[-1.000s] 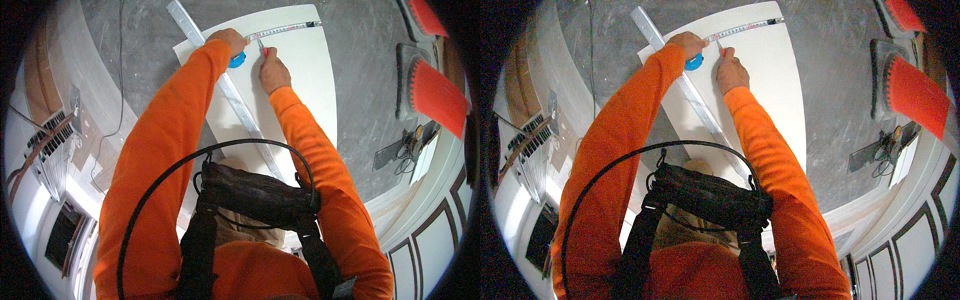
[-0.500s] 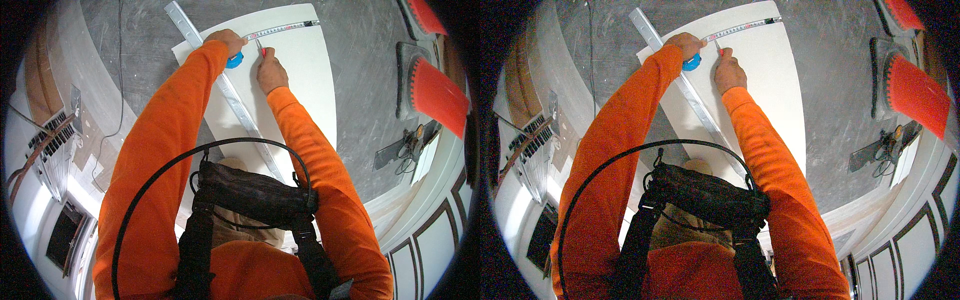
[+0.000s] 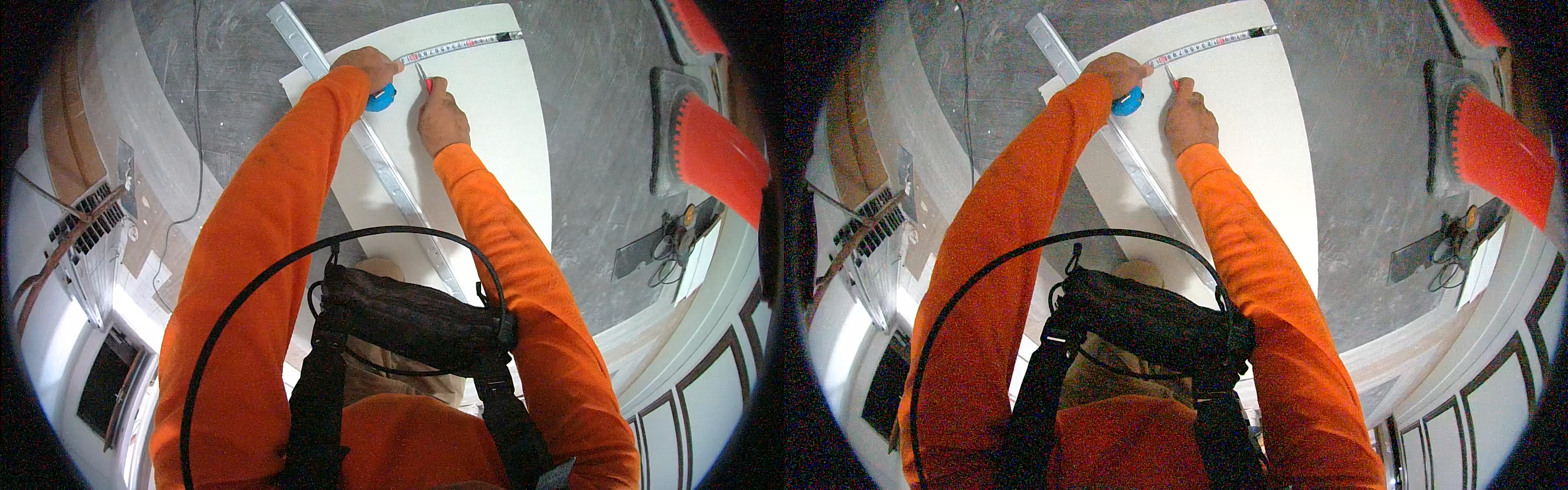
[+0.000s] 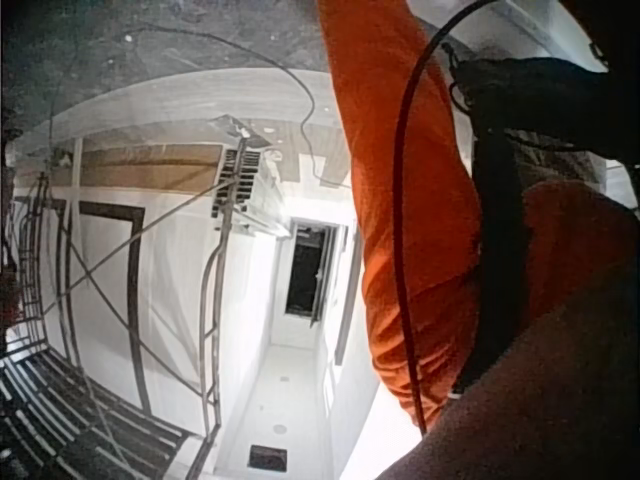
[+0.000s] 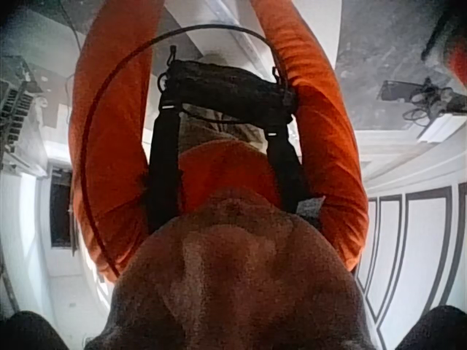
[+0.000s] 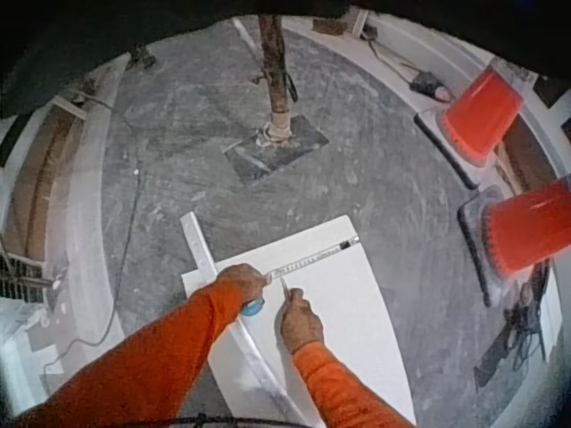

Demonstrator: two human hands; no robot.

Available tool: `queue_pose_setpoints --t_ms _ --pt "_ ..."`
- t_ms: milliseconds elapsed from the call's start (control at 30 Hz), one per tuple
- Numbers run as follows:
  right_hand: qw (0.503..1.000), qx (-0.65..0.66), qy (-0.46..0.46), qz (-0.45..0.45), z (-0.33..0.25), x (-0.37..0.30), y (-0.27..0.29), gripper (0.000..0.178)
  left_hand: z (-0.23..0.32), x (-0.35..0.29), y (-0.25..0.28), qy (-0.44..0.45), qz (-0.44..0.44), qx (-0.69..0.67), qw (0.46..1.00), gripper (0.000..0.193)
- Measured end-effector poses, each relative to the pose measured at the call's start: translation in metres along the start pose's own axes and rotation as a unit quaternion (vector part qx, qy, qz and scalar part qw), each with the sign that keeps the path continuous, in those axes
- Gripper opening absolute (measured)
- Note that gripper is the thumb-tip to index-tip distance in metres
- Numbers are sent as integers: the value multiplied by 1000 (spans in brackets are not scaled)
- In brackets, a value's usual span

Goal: The person measures a piece of plasterboard using a tape measure and marks it with a pencil, then uses a utility knife to cut along the marked line against a metal straightedge.

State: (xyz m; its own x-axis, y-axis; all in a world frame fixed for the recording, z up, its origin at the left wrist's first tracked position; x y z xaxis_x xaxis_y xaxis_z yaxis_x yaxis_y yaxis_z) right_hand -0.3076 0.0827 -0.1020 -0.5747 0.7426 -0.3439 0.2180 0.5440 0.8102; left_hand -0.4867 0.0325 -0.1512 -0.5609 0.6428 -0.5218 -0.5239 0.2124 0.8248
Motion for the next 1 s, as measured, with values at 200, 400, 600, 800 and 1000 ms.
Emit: queue_pose_setpoints --t_ms 200,400,600,800,1000 --pt "1000 1 -1 11 3 0 -1 38 2 0 4 6 -19 -23 1000 55" --pt "1000 9 2 7 -2 -4 2 28 2 -5 11 4 -28 -48 998 51" --pt "1000 -1 -14 4 -3 -1 1 34 2 -7 12 -4 -22 -51 998 56" --pt "1000 6 2 9 1 -4 3 26 8 -8 18 16 -49 -46 998 48" --pt "1000 8 3 17 -3 -4 0 25 2 -9 12 10 -11 -20 1000 56"
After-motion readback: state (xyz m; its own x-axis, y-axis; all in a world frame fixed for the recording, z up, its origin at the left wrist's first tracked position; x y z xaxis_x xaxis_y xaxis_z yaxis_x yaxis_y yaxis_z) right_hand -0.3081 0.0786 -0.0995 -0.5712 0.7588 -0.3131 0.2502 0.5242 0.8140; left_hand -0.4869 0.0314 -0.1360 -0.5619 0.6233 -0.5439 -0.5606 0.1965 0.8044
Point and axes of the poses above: each hand's wrist, its own x-axis towards the middle knuckle, its own y-axis out of the back of the hand, z = x × y, the point moved 2 cm from there along x, towards the middle knuckle, and after that the axes turned 12 degrees about z, right-handed, at the moved point
